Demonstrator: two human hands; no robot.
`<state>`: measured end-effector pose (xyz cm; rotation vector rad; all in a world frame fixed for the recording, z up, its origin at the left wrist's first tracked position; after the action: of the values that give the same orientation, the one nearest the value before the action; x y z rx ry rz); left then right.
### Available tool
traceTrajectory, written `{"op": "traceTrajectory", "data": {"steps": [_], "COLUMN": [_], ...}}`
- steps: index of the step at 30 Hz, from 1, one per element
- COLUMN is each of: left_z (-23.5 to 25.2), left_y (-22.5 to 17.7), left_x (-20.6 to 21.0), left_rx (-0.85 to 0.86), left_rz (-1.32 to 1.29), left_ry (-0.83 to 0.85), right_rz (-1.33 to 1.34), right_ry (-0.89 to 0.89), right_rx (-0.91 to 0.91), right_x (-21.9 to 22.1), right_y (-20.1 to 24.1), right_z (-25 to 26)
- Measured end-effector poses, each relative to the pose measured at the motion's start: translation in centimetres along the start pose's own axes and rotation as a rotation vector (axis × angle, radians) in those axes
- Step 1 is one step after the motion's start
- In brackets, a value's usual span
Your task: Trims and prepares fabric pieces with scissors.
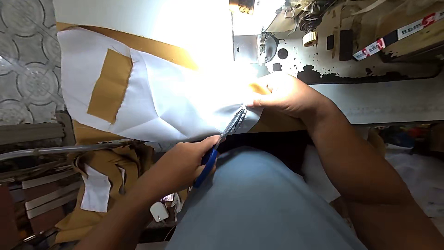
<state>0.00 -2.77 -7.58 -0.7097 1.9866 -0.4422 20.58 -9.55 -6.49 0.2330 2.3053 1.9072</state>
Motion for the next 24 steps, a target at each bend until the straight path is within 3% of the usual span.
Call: {"op": "traceTrajectory", "data": {"steps": [15,24], "left_z": [0.0,1.0], "left_y": [1.1,0.2], "left_x": [-1.0,-4.1], "left_rx": [0.028,0.175], "left_rz": [0.100,0.172], "left_ry": [0.064,-0.016], "right_rz": [0.019,0.020], "right_ry": [0.001,0.001], "right_rx": [-0.044,-0.031], "right_x": [0.0,0.0], "right_y": [-0.6,-0.4], "right_z": [-0.1,-0.5]}}
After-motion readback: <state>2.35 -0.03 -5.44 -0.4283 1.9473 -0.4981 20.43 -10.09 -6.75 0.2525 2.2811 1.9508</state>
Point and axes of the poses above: each hand's wrist, its own z-axis towards the middle knuckle, its own x-axis out of the palm, y = z × x, the point moved 10 cm from there along z, towards the middle knuckle, and after that the axes turned 3 degrees about z, right-handed, at the moved point
